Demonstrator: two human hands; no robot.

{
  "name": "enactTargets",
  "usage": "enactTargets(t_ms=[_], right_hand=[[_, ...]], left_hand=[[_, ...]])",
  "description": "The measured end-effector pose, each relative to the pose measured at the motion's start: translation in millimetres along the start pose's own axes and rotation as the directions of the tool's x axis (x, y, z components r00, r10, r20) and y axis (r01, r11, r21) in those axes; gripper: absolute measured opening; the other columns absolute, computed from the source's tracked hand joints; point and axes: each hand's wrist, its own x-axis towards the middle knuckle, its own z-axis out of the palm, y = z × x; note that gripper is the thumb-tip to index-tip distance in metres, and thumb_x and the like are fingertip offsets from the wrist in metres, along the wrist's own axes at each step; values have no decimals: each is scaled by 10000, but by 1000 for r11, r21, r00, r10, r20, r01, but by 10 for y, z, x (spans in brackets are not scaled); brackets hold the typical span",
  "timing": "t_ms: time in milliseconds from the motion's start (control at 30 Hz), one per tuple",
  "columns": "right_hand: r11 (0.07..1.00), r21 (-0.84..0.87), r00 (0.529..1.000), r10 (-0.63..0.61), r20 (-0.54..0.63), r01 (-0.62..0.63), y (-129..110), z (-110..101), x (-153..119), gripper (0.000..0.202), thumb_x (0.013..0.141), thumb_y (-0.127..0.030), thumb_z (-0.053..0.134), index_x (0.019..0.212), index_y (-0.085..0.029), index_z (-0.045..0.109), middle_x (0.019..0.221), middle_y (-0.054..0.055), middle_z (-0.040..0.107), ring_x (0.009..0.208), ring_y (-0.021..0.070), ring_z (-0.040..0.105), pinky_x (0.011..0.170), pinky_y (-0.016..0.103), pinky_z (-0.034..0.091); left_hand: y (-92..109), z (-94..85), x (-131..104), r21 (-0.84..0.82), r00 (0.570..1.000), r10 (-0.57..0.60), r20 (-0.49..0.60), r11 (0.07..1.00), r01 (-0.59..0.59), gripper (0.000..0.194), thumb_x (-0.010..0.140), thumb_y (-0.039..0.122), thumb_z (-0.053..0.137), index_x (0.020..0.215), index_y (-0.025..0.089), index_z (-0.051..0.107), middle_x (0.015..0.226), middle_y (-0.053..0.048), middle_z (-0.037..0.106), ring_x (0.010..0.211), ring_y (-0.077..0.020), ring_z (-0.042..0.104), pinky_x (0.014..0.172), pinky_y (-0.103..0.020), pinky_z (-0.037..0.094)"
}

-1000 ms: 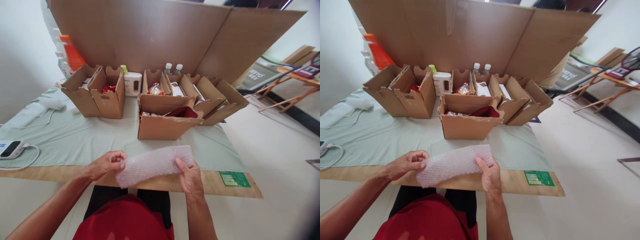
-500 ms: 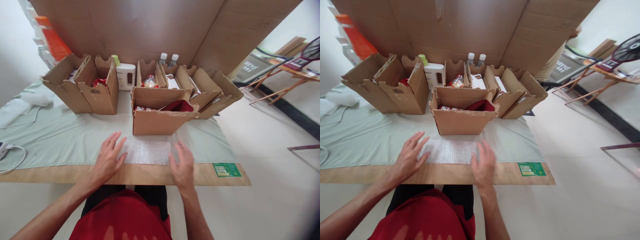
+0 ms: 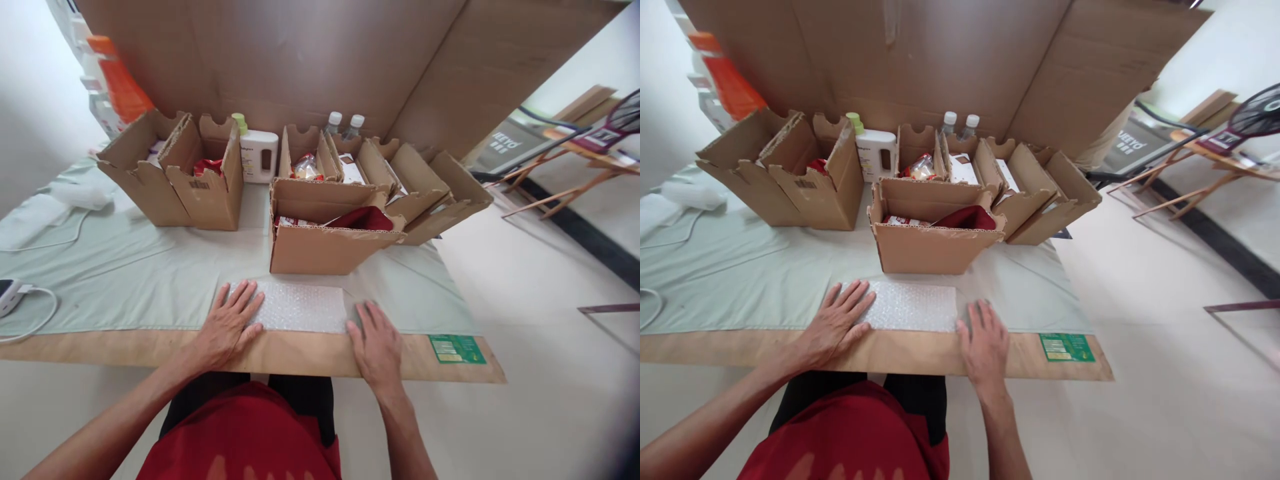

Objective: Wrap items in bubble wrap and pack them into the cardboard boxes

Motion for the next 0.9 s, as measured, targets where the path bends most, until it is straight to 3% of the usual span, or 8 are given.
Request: enactTargets(t_ms=[100, 267, 433, 533, 600, 667, 800, 900], right_hand=[[999, 18, 996, 42, -75, -41, 124, -106, 77, 426, 1004, -428, 414, 1209, -166, 680, 1331, 172, 669, 1287, 343, 567, 1008, 520, 439], [982, 163, 994, -103, 22, 98, -290, -34, 512, 391, 977, -350, 452, 1281, -179, 631, 1350, 152, 656, 1278, 306, 565, 1009, 475, 426], [971, 229, 991, -95, 93, 72, -446, 13, 647, 206, 910, -305, 504, 889, -189, 674, 1207, 151, 702, 1143, 305, 609, 915, 443, 431], [954, 301, 991, -54, 124, 15, -413, -119, 470, 214, 916, -335, 501, 790, -218, 629, 900, 83, 730, 890, 258, 647, 826, 396, 440], [919, 389, 983, -16, 184, -58, -459, -232, 297, 212, 921, -379, 515, 821, -233, 632, 777, 44, 712, 753, 235, 643, 748, 367, 454], [847, 514, 965, -6, 261, -134, -606, -311, 115, 201, 929, -396, 531, 945, -240, 655, 788, 31, 725, 707, 218, 659, 705, 342, 480], [718, 683, 905, -191, 380, -136, -1104, -281, -138, 389, 947, -279, 514, 1326, -248, 594, 856, 11, 746, 745, 189, 696, 704, 295, 527], [737, 675, 881, -302, 363, -25, -1403, -167, -167, 502, 921, -184, 497, 1409, -264, 580, 961, 31, 772, 857, 203, 720, 787, 312, 554]], left_hand=[[-48, -58, 2, -30, 991, -105, -88, 994, 103, 485, 1000, 373, 455, 1451, 209, 525, 1615, -171, 403, 1512, -361, 338, 1201, -605, 277], [-188, -117, 9, 14, 900, -377, -220, 921, 389, 456, 925, 389, 548, 1285, 117, 619, 1499, -274, 500, 1452, -455, 390, 1137, -676, 323], [-127, -32, 48, -159, 871, -427, -245, 903, 398, 152, 859, 292, 568, 889, 174, 659, 1437, -227, 570, 1451, -437, 394, 1120, -630, 375], [-90, -93, 20, -336, 852, -474, -223, 858, 389, 100, 836, 268, 537, 797, 203, 602, 1258, -181, 690, 1280, -376, 579, 1068, -553, 444], [-138, -242, -19, -406, 836, -512, -197, 819, 406, 122, 864, 309, 520, 835, 216, 594, 999, -105, 749, 1003, -294, 699, 921, -446, 531], [-253, -450, -15, -430, 824, -536, -183, 798, 423, 143, 889, 346, 522, 875, 225, 598, 842, -43, 731, 832, -241, 706, 784, -356, 544], [-552, -778, 321, -343, 835, -499, -232, 845, 410, 169, 884, 304, 545, 981, 202, 639, 939, -75, 750, 876, -254, 708, 811, -363, 532], [-680, -783, 718, -296, 856, -443, -265, 883, 365, 323, 852, 251, 586, 1156, 153, 632, 1141, -151, 728, 1072, -317, 666, 980, -472, 490]])
